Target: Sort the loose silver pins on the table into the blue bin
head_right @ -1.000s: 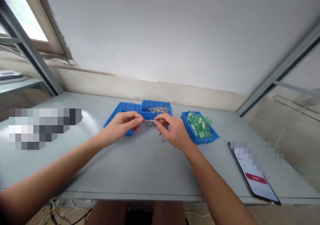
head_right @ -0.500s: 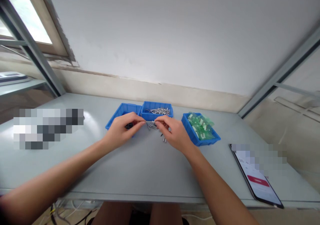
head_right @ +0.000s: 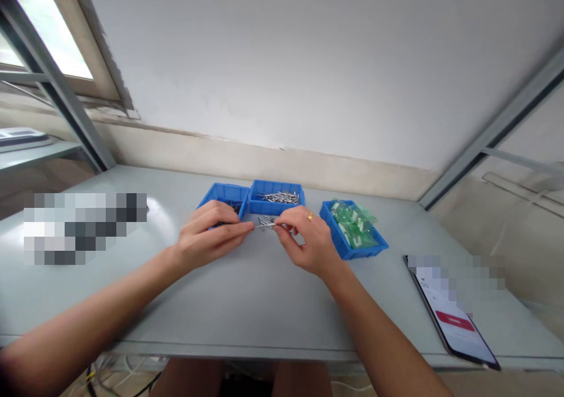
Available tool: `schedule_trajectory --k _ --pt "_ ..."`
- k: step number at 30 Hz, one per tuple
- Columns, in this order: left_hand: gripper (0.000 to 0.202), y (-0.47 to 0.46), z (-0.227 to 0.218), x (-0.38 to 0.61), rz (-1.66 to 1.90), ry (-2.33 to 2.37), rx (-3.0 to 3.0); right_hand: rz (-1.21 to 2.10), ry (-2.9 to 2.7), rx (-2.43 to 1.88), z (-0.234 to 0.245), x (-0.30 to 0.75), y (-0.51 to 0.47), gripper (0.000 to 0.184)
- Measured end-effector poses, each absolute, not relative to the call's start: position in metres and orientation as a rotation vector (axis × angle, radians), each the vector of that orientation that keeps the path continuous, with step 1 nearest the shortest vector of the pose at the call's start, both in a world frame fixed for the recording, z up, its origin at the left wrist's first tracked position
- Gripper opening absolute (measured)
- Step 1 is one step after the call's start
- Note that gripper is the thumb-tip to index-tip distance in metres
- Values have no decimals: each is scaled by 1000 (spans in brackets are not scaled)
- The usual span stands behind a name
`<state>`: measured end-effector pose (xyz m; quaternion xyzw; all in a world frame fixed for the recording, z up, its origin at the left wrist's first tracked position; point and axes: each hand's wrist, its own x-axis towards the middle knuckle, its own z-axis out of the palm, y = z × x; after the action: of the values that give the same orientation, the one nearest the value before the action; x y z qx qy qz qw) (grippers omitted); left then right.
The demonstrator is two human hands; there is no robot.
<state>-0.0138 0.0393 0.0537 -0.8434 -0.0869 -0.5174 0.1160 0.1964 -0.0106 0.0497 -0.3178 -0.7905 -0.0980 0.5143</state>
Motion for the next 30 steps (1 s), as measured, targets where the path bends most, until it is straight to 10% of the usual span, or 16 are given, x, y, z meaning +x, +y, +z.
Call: schedule_trajectory --k 30 --pt "21 43 46 -5 -834 -779 -2990 -104 -2020 -1509 27 227 32 21"
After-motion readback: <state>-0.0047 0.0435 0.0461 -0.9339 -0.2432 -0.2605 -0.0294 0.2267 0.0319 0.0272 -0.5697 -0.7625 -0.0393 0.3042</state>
